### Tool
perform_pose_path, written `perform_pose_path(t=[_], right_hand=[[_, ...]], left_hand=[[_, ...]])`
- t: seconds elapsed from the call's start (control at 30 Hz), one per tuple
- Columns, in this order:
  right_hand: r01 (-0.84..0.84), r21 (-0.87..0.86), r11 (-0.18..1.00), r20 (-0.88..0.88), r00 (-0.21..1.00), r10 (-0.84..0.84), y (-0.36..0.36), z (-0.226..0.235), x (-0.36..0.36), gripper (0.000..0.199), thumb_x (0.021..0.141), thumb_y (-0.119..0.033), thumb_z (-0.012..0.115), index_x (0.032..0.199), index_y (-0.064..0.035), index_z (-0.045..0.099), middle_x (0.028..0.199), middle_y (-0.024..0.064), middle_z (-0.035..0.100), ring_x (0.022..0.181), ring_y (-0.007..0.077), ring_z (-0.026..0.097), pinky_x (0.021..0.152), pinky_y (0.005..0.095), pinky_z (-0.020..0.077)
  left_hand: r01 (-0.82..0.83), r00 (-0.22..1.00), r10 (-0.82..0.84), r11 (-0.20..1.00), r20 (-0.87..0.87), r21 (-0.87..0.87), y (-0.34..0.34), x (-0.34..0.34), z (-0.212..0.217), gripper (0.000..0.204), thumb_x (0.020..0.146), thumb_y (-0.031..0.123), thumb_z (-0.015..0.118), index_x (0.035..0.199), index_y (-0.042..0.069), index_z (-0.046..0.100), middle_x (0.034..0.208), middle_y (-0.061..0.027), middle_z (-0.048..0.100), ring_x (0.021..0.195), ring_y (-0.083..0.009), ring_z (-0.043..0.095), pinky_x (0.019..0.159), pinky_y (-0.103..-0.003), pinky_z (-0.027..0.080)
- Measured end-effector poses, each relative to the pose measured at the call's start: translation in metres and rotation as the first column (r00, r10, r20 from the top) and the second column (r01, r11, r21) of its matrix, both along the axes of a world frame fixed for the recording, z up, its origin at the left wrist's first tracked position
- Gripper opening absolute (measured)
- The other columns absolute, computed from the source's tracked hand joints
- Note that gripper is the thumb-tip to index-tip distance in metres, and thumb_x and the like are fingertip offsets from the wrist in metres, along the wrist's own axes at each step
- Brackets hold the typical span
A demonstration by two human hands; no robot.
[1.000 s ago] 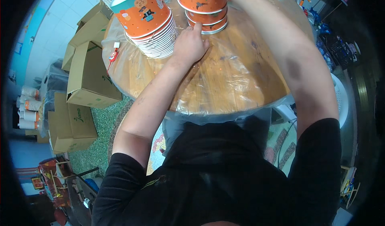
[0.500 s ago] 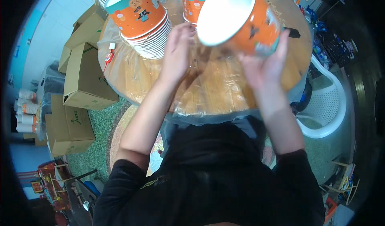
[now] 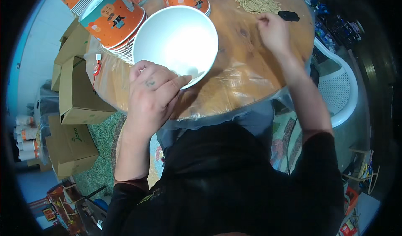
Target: Attaching thin elastic strings to the rim of paper containers in a manufacturing setting.
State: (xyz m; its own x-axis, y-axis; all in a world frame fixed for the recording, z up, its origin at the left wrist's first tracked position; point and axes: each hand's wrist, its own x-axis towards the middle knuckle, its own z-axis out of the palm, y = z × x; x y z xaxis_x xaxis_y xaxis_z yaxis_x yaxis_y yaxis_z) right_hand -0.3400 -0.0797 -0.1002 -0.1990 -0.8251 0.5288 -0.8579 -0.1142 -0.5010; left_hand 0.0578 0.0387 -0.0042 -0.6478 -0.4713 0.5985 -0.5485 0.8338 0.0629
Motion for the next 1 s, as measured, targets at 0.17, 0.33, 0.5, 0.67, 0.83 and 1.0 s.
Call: perform_pose_path(t=[0.17,0.33,0.5,0.67,0.83,1.0], right_hand=[[0.0,-0.043,0.999,-0.495,0.869,-0.021,-0.075,-0.002,-0.076,0.023,0.098,-0.01,0.064,0.112,-0.0124,0.082,0.116,0.0138,0.078,0.112,0.0412,0.074,0.095,0.0518,0.0608],[-0.121,0.149,0.981,-0.672,0.716,0.19,-0.114,0.005,-0.095,0.014,0.098,-0.012,0.065,0.104,-0.0116,0.078,0.114,0.0139,0.074,0.113,0.0385,0.074,0.094,0.053,0.0605],[-0.062,0.24,0.969,-0.653,0.728,0.208,-0.117,0.006,-0.088,0.012,0.098,-0.015,0.066,0.1,-0.0077,0.076,0.114,0.0143,0.072,0.117,0.0377,0.073,0.094,0.0539,0.0602],[-0.125,0.171,0.977,-0.628,0.75,0.206,-0.094,0.003,-0.074,0.01,0.096,-0.013,0.076,0.104,-0.0059,0.075,0.117,0.0133,0.073,0.123,0.0388,0.068,0.104,0.0497,0.0558],[-0.434,-0.317,0.843,-0.468,0.845,0.259,-0.021,0.019,-0.021,0.011,0.096,-0.013,0.075,0.103,-0.0039,0.074,0.123,0.0155,0.077,0.122,0.0387,0.071,0.109,0.0507,0.0563],[-0.532,-0.195,0.824,0.42,0.714,0.56,0.109,0.048,0.083,0.007,0.104,-0.006,0.076,0.107,-0.0004,0.072,0.11,0.0087,0.08,0.108,0.0214,0.076,0.099,0.0358,0.0596]], left_hand=[[-0.048,0.997,0.045,0.997,0.064,0.053,-0.005,-0.004,-0.01,0.032,0.082,0.008,0.088,0.113,0.016,0.084,0.095,-0.0001,0.073,0.099,-0.0227,0.072,0.108,-0.05,0.049],[-0.056,0.997,0.048,0.992,0.068,0.114,-0.01,-0.004,-0.019,0.033,0.083,0.011,0.091,0.115,0.013,0.082,0.104,-0.0047,0.077,0.113,-0.026,0.074,0.119,-0.057,0.045],[-0.063,0.997,0.055,0.988,0.054,0.142,-0.011,0.002,-0.026,0.035,0.084,0.01,0.09,0.119,0.013,0.081,0.107,-0.0063,0.078,0.117,-0.0278,0.074,0.122,-0.058,0.044],[-0.067,0.997,0.062,0.99,0.041,0.128,-0.01,0.003,-0.032,0.044,0.084,0.013,0.091,0.126,0.01,0.077,0.118,-0.0095,0.077,0.123,-0.0327,0.072,0.122,-0.059,0.044],[-0.019,0.984,0.035,0.995,-0.176,0.096,0.002,-0.008,-0.026,0.049,0.083,0.019,0.095,0.127,0.007,0.075,0.117,-0.0107,0.077,0.119,-0.0365,0.073,0.111,-0.055,0.051],[0.023,0.944,0.009,0.996,-0.329,0.092,0.013,-0.005,-0.032,0.052,0.081,0.015,0.098,0.125,0.004,0.074,0.117,-0.0134,0.077,0.111,-0.0367,0.074,0.098,-0.047,0.057]])
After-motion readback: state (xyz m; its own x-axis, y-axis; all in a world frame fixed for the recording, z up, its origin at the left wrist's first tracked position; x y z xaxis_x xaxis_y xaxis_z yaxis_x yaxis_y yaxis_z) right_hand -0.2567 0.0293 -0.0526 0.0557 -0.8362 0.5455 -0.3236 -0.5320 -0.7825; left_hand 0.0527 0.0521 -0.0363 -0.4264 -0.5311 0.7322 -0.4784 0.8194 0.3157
